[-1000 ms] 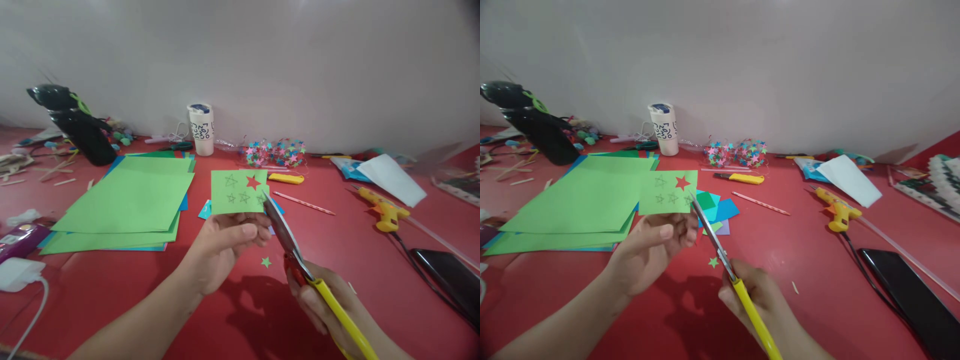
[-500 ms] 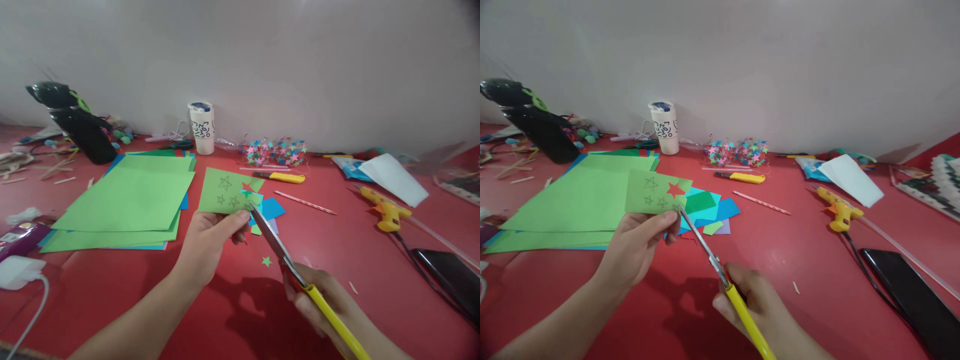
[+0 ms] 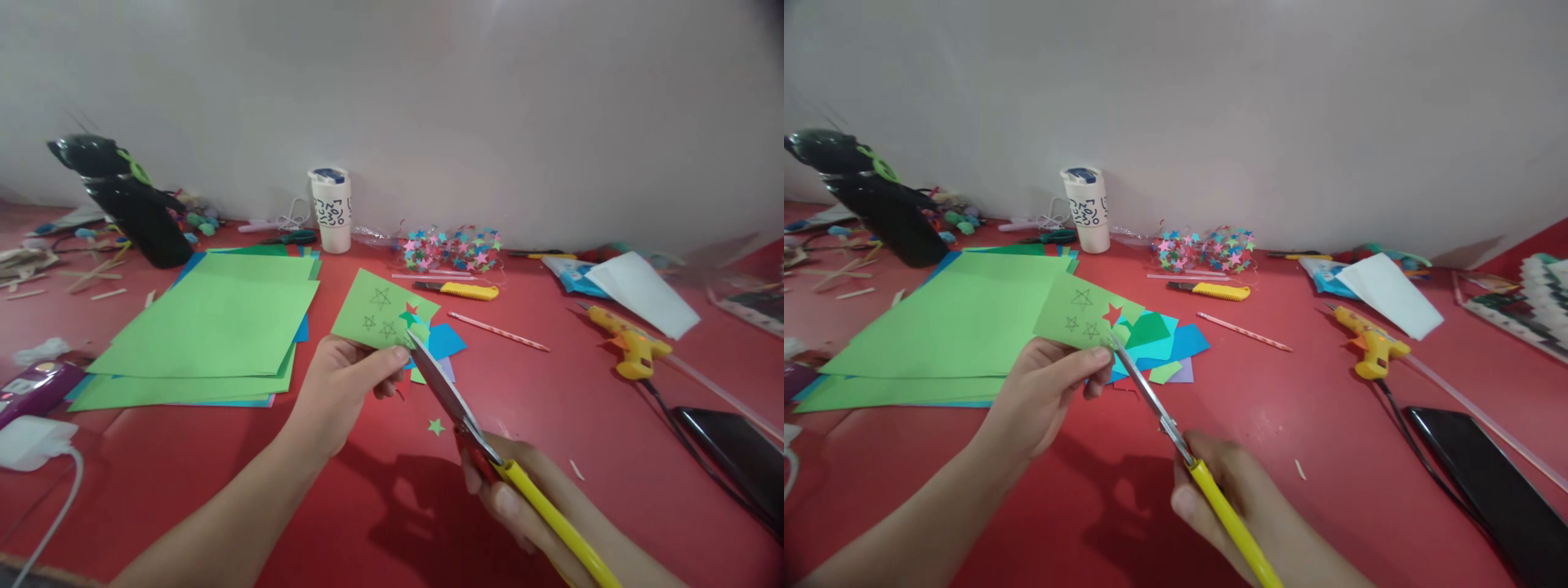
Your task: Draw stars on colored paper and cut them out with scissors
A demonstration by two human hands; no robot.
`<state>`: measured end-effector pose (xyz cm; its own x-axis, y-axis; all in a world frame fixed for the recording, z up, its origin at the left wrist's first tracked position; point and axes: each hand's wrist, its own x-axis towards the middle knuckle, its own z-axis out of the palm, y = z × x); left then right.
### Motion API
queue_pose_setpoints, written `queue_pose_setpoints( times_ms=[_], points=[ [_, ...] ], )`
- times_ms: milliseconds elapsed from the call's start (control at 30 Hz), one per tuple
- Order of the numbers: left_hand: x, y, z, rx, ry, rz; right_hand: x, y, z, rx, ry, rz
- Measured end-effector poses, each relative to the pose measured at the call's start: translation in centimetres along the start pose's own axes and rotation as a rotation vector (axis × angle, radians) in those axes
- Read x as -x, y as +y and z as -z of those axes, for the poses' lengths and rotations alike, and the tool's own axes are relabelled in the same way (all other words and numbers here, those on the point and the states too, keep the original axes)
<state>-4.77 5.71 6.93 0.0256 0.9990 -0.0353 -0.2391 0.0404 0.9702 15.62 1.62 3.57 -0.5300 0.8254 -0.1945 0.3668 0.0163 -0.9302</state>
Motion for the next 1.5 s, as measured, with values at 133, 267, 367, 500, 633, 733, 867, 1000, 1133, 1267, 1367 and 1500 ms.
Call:
queue_pose_setpoints(
  times_ms=[133, 267, 367, 500, 633, 733, 867, 1000, 1133, 1267, 1367, 1500],
  points=[
    [0.04, 0.03, -0.02, 0.002, -0.014, -0.005, 0.07, -0.21, 0.00, -0.028, -0.016, 0.007],
    [0.04, -0.10, -0.11, 0.003, -0.004, 0.005, 0.16, -0.26, -0.07, -0.034, 0.013, 0.000],
    [0.04, -0.23, -0.22, 0.014, 0.012, 0.009, 0.22, -0.33, -0.17, -0.023, 0.038, -0.018],
    [0.06, -0.31, -0.36, 0.019, 0.023, 0.021, 0.15, -0.14, -0.23, -0.021, 0.045, -0.023],
    [0.11, -0.26, -0.49, 0.019, 0.032, 0.034, -0.04, 0.17, -0.28, -0.050, 0.015, -0.027],
    [0.11, -0.24, -0.58, 0.033, 0.024, 0.032, -0.11, 0.12, -0.32, -0.062, 0.024, -0.033],
    [0.08, -0.24, -0.66, 0.042, 0.017, 0.033, -0.03, -0.16, -0.33, -0.056, 0.032, -0.031],
    [0.06, -0.27, -0.66, 0.049, 0.012, 0.027, 0.02, -0.24, -0.28, -0.063, 0.040, -0.040],
    [0.02, -0.32, -0.63, 0.069, -0.002, 0.027, -0.12, -0.09, -0.21, -0.073, 0.025, -0.047],
    [0.00, -0.28, -0.66, 0.084, -0.011, 0.026, -0.21, 0.01, -0.21, -0.089, -0.001, -0.053],
    [0.01, -0.17, -0.67, 0.072, -0.008, 0.031, -0.16, -0.06, -0.24, -0.080, 0.003, -0.052],
    [-0.05, -0.07, -0.48, 0.064, -0.006, 0.042, -0.21, -0.16, -0.21, -0.060, 0.026, -0.037]
  ],
)
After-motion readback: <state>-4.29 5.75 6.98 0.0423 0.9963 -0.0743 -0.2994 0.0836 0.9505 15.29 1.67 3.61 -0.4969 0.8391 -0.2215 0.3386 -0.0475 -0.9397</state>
